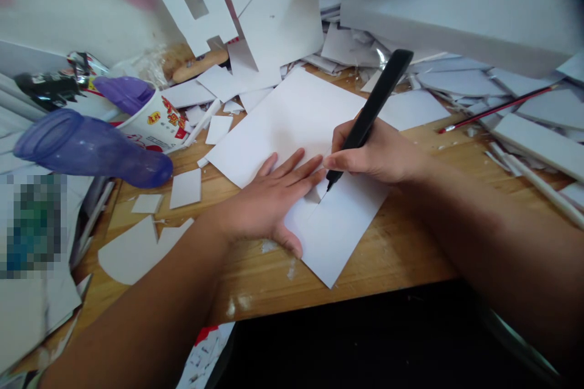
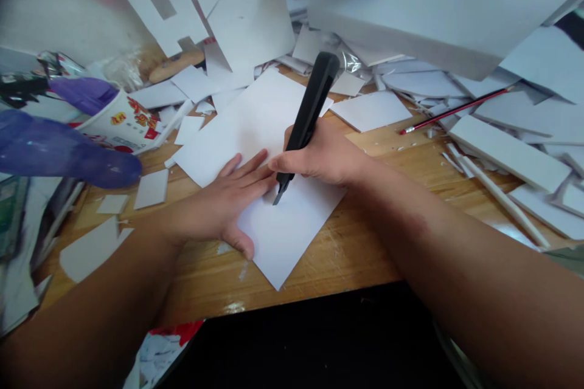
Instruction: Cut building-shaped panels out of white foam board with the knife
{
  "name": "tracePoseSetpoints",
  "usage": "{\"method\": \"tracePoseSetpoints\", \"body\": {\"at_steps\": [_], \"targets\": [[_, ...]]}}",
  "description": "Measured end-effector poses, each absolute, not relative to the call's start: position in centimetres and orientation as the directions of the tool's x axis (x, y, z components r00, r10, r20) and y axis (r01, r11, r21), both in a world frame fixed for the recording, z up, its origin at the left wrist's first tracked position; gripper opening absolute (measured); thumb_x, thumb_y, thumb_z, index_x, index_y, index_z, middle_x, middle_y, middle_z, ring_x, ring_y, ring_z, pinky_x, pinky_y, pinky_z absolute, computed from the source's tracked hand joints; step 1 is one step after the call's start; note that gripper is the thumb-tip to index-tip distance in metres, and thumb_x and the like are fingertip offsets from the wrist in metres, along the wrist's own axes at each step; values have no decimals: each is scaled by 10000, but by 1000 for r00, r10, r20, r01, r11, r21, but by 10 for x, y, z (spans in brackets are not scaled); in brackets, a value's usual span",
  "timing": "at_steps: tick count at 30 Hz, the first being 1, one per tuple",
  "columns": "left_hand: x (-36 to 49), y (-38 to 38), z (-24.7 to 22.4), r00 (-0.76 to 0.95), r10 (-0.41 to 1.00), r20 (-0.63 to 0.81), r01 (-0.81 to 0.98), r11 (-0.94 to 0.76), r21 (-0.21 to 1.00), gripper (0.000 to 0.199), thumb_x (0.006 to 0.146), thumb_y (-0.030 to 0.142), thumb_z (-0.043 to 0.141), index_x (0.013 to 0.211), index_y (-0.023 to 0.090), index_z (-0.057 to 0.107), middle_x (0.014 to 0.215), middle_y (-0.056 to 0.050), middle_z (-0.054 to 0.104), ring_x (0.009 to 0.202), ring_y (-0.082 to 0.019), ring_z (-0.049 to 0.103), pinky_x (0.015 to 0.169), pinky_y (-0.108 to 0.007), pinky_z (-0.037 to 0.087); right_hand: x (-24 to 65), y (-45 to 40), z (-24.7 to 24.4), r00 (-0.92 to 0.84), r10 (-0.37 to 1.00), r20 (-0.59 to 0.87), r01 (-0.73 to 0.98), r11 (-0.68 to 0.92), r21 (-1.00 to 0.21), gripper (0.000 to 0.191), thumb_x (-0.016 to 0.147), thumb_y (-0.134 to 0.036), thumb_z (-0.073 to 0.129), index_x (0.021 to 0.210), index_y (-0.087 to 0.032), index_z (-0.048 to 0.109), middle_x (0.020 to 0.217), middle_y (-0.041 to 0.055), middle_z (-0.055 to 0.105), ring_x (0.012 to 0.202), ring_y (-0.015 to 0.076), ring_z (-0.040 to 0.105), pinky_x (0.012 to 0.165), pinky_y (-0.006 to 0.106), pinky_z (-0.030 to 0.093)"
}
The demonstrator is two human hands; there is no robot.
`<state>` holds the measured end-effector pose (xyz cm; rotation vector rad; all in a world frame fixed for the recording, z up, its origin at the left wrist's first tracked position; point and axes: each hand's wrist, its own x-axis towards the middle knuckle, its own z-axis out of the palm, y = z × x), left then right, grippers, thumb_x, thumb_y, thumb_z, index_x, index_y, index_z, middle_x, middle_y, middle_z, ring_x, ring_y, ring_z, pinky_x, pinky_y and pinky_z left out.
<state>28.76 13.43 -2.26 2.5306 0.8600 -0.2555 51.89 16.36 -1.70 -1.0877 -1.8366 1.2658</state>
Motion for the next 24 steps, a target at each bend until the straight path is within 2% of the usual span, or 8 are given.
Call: {"method": "tracePoseSetpoints", "body": {"at_steps": [7,12,16,19,22,24], "targets": [[289,134,-20,764,536,-361,642,-692,331,1251,608,845,641,1563,189,168,1641,-172,50,1498,-403,-69,1154,-629,-65,519,165,-16,-419,907,44,298,183,-937,184,700,-236,701,577,-158,589,499,-55,501,476,69,402,435,223,268],[291,133,-18,747,538,-391,654,-700,285,1291,609,843,645,1572,165,119,1642,-160,11,1496,-375,-128,1155,-626,-78,519,167,-16,-414,909,56,254,174,-951,190,682,-242,706,563,-161,583,495,-52,511,477,74,428,441,222,296],[292,132,-16,744,539,-395,657,-701,279,1273,627,797,677,1576,177,99,1643,-152,26,1501,-359,-120,1160,-614,-74,518,163,-21,-408,911,63,222,166,-961,218,671,-278,727,552,-165,583,479,-46,518,466,80,426,438,228,299],[292,131,-15,743,543,-392,660,-691,293,1252,636,746,706,1577,189,98,1644,-135,26,1503,-357,-106,1163,-609,-70,517,155,-20,-266,959,100,167,148,-975,261,648,-318,764,541,-183,568,481,-42,508,467,90,436,436,235,312],[292,130,-14,744,546,-384,662,-680,316,1207,668,711,699,1579,192,102,1647,-95,1,1507,-334,-108,1177,-584,-69,518,143,-12,-20,982,188,-16,188,-982,276,661,-388,780,576,-214,584,475,-40,484,424,95,417,395,245,295],[291,129,-15,754,550,-359,654,-679,333,1185,675,695,697,1578,194,116,1648,-80,6,1509,-325,-97,1185,-568,-61,519,131,-5,27,978,206,-107,207,-972,304,657,-440,799,597,-225,592,463,-37,473,379,91,388,352,245,266]]}}
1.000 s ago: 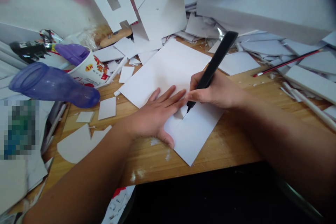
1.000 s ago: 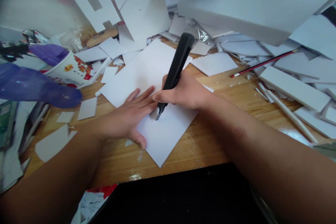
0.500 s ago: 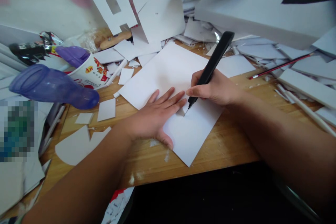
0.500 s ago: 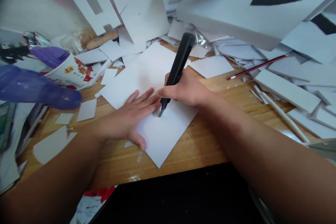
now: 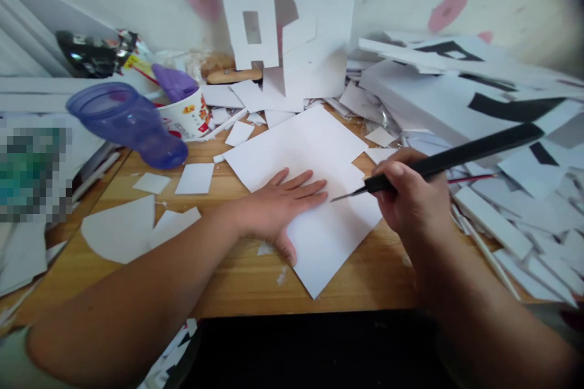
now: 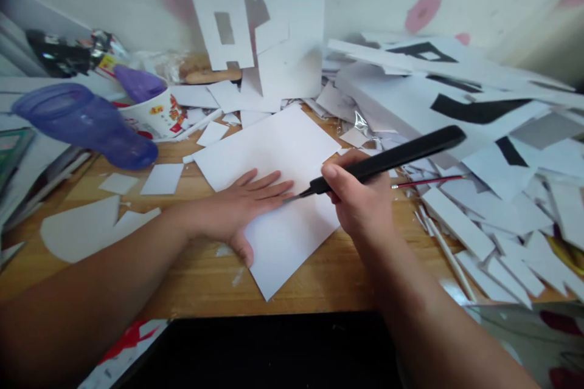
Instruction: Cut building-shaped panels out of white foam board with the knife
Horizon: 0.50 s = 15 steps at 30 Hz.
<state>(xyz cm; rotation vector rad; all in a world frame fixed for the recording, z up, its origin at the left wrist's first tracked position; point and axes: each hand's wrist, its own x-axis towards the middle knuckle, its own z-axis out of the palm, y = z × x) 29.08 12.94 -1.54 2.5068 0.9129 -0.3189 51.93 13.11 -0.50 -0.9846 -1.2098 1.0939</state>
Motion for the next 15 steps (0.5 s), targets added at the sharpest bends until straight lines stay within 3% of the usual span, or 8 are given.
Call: {"method": "tracePoseSetpoints", "body": {"at_steps": [4,9,15], "targets": [[288,128,-19,779,560,-281,626,-694,356,1171,631,681,715,1571,228,183,1650,-65,51,1511,-344,-60,1183,-580,-63,523,99,-11,10,995,95,-8,95,-995,292,677,-419,832,725,-229,615,473,-46,479,358,101,399,320,236,275],[288,128,-17,796,546,-261,605,-703,374,1099,593,689,716,1535,304,301,1653,-36,27,1510,-344,-65,1166,-610,-75,522,63,-35,29,987,160,177,153,-972,355,680,-383,839,756,-236,525,617,-29,548,453,110,474,373,234,357],[288,128,-16,791,552,-265,612,-694,381,1093,586,673,726,1531,323,301,1653,-28,14,1509,-316,-99,1162,-597,-88,520,42,-41,-104,939,328,415,341,-844,214,796,-336,741,963,-252,636,693,-3,653,488,140,580,438,263,458]]}}
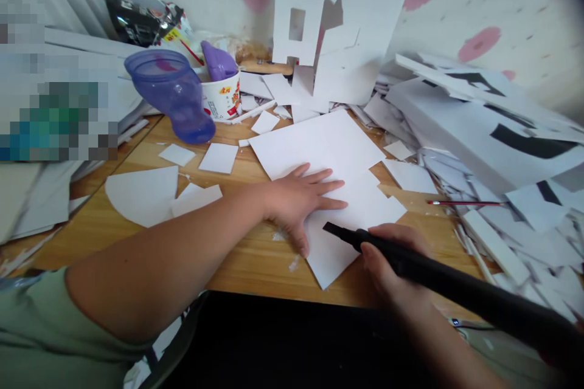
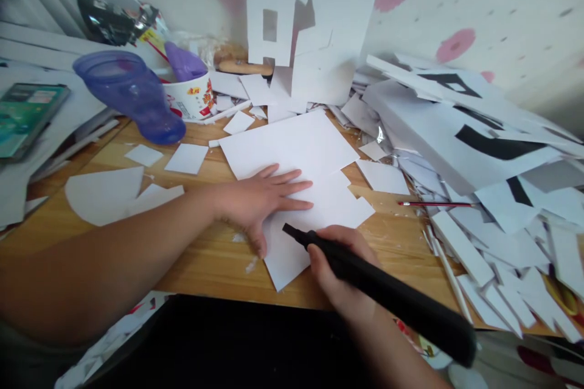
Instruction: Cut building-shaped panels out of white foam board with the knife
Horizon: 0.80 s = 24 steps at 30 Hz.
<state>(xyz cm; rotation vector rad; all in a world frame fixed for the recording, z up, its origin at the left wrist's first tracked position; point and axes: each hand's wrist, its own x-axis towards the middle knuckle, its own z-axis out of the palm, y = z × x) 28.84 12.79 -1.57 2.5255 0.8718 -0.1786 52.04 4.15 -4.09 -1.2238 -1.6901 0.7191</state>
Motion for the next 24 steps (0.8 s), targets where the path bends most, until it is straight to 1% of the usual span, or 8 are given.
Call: {"method": "tracePoseSetpoints", "body": {"at_steps": [3,6,12,16,20,22,24], "targets": [[289,128,-16,790,554,-264,613,-694,378,1083,593,664,724,1530,324,302,1653,-26,20,1509,-305,-101,1164,-589,-89,518,35,-39,-185,892,413,544,443,-713,177,808,-360,721,932,-252,656,754,12,698,598,167,651,547,298,525],[289,128,-16,792,554,-256,609,-698,377,1074,597,663,721,1527,313,314,1652,-34,31,1511,-308,-89,1166,-594,-81,512,32,-37,-177,881,439,587,453,-671,144,830,-362,686,913,-250,650,776,14,708,627,170,656,596,322,537],[290,128,-14,789,556,-261,614,-694,377,1095,563,628,765,1520,313,335,1651,-32,53,1509,-336,-60,1172,-590,-73,509,31,-36,-196,870,452,588,473,-656,124,841,-350,680,912,-260,635,757,18,707,599,184,655,567,345,547],[290,128,-15,788,562,-251,614,-690,384,1099,544,607,788,1511,311,358,1649,-28,79,1506,-364,-40,1174,-598,-67,510,31,-38,-225,860,459,575,497,-650,163,818,-334,703,941,-261,624,774,27,714,607,202,667,567,358,558],[291,128,-16,781,565,-265,624,-688,372,1098,555,611,778,1518,333,331,1651,-15,53,1510,-336,-61,1174,-581,-78,510,34,-37,-258,853,453,588,511,-627,146,831,-320,683,947,-261,617,758,19,706,587,189,658,563,345,551],[290,129,-17,786,560,-262,618,-691,375,1093,559,616,776,1517,338,331,1651,-15,53,1511,-331,-64,1173,-580,-84,511,37,-35,-301,819,488,570,565,-596,144,834,-294,676,955,-262,604,742,10,692,568,177,649,528,322,534],[290,129,-17,791,558,-253,611,-695,379,1089,560,618,779,1515,334,340,1651,-19,63,1510,-341,-56,1171,-585,-83,511,41,-31,-375,755,538,531,651,-543,159,834,-256,674,966,-260,585,701,-3,661,530,162,628,475,297,503]]}}
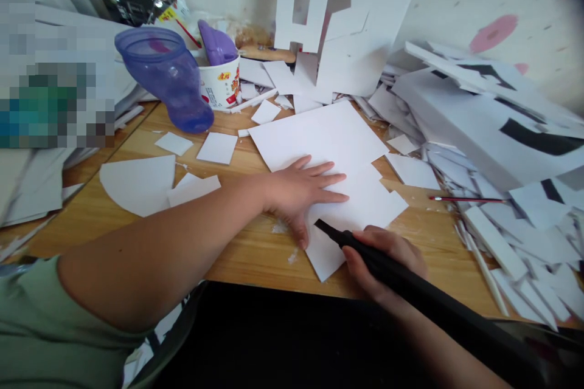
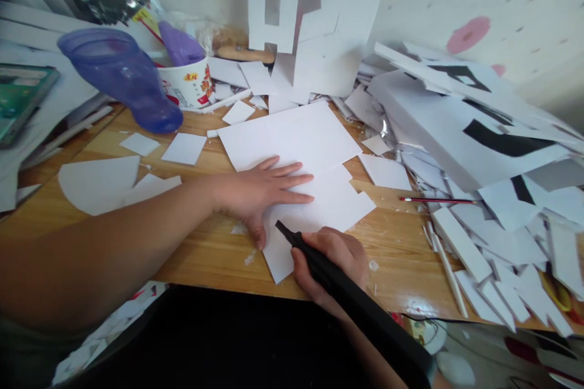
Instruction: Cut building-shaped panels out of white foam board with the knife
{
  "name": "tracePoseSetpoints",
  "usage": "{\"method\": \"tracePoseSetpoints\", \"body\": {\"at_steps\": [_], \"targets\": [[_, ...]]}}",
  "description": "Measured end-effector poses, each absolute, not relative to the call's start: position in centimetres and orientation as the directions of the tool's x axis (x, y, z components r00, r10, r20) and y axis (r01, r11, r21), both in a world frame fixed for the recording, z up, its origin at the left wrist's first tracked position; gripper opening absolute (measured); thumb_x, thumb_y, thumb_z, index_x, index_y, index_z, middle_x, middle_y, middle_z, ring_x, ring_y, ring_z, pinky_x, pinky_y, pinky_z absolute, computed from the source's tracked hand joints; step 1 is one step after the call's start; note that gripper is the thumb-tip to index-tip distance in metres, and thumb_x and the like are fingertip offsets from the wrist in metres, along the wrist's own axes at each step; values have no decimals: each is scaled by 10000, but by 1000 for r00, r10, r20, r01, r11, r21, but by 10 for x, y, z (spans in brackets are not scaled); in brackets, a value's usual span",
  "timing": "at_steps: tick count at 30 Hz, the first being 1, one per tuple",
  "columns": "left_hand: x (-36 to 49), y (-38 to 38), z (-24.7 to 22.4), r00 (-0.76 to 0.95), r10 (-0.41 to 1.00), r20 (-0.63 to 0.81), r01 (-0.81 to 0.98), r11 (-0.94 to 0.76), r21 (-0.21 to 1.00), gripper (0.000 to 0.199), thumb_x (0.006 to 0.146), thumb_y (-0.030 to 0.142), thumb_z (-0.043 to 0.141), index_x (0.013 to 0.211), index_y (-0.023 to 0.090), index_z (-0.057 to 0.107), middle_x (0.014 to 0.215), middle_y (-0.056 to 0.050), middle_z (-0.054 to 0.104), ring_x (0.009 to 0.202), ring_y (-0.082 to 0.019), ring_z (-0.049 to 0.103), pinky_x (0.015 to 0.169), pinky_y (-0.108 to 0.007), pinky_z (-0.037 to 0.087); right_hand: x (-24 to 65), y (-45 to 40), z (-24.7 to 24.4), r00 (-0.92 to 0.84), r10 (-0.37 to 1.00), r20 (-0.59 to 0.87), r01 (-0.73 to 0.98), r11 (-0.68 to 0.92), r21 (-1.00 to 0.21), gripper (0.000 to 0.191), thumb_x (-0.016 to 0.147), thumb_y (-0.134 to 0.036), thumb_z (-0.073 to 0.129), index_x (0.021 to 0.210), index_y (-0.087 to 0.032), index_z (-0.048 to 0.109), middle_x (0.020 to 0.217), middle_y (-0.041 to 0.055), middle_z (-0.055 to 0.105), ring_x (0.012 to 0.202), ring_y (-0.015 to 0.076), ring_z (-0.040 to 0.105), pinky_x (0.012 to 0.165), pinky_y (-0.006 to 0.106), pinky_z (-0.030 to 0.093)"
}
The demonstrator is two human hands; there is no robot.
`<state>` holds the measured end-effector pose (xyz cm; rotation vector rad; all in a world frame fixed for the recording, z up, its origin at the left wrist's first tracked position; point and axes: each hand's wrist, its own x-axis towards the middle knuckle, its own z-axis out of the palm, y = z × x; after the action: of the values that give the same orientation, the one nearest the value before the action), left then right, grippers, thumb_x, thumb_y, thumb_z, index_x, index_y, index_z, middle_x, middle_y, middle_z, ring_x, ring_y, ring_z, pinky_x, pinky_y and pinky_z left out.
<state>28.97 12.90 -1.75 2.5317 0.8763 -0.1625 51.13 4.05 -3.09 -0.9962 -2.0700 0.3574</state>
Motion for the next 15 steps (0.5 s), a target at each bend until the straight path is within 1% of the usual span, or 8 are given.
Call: {"method": "tracePoseSetpoints", "body": {"at_steps": [3,6,8,11,15], "targets": [[289,130,-17,794,553,-254,608,-697,381,1090,568,615,784,1519,337,329,1651,-18,55,1509,-347,-50,1171,-585,-81,513,44,-26,-492,659,568,462,751,-472,227,823,-181,669,1010,-249,559,650,-14,620,487,153,591,427,285,458],[289,131,-16,790,547,-277,613,-691,383,1085,584,597,792,1524,356,307,1649,-3,28,1510,-335,-58,1172,-569,-87,515,44,-25,-555,621,554,424,784,-454,329,805,-131,664,1081,-262,543,642,-15,620,494,170,593,427,301,454],[289,132,-16,788,547,-283,616,-687,385,1077,587,589,798,1521,361,312,1648,2,22,1508,-339,-60,1171,-561,-94,515,44,-25,-571,607,553,414,794,-445,368,799,-126,664,1110,-272,534,659,-8,631,509,178,600,436,308,465],[289,133,-17,788,548,-282,615,-685,389,1072,591,589,795,1520,368,308,1649,3,20,1508,-333,-68,1172,-560,-95,516,44,-26,-570,581,581,406,814,-415,371,793,-125,668,1110,-260,533,674,3,638,517,177,602,440,302,477],[289,133,-18,792,554,-257,608,-681,408,1052,591,580,797,1511,367,333,1650,-8,50,1507,-347,-45,1176,-577,-74,515,44,-26,-582,599,550,423,801,-424,373,795,-133,646,1114,-278,520,663,-1,634,503,183,593,438,311,479]]}}
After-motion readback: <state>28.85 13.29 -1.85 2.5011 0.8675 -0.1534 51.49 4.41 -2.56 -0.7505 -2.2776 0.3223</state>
